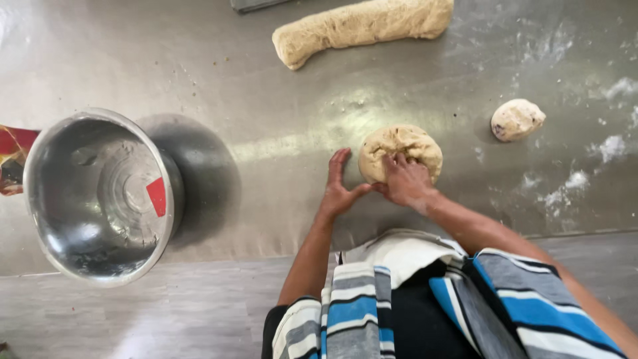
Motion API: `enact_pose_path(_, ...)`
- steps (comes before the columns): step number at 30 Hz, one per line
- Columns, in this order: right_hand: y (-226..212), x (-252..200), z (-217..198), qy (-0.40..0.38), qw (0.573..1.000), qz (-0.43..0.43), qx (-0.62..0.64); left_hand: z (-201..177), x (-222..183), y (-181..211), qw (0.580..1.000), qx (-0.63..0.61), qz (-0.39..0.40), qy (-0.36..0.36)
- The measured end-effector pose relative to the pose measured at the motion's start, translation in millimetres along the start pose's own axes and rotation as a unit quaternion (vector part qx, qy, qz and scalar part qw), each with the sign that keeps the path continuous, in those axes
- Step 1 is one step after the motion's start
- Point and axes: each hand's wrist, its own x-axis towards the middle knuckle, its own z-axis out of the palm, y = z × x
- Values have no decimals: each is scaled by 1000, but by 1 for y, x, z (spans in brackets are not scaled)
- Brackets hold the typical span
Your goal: The person kneads and shapes pieces of dough by hand on a metal table, flattening, folding, and rolling the dough.
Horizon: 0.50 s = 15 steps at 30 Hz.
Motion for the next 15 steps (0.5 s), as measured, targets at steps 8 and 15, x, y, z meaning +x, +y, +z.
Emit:
enact_pose_path(8, 95, -36, 56, 176, 979, -98, -16, 48, 19, 7, 934, 302, 189, 9)
enact_pose_path(15, 151, 52, 92, 497, 845, -165, 110, 74, 138, 5, 973, 181, 128, -66)
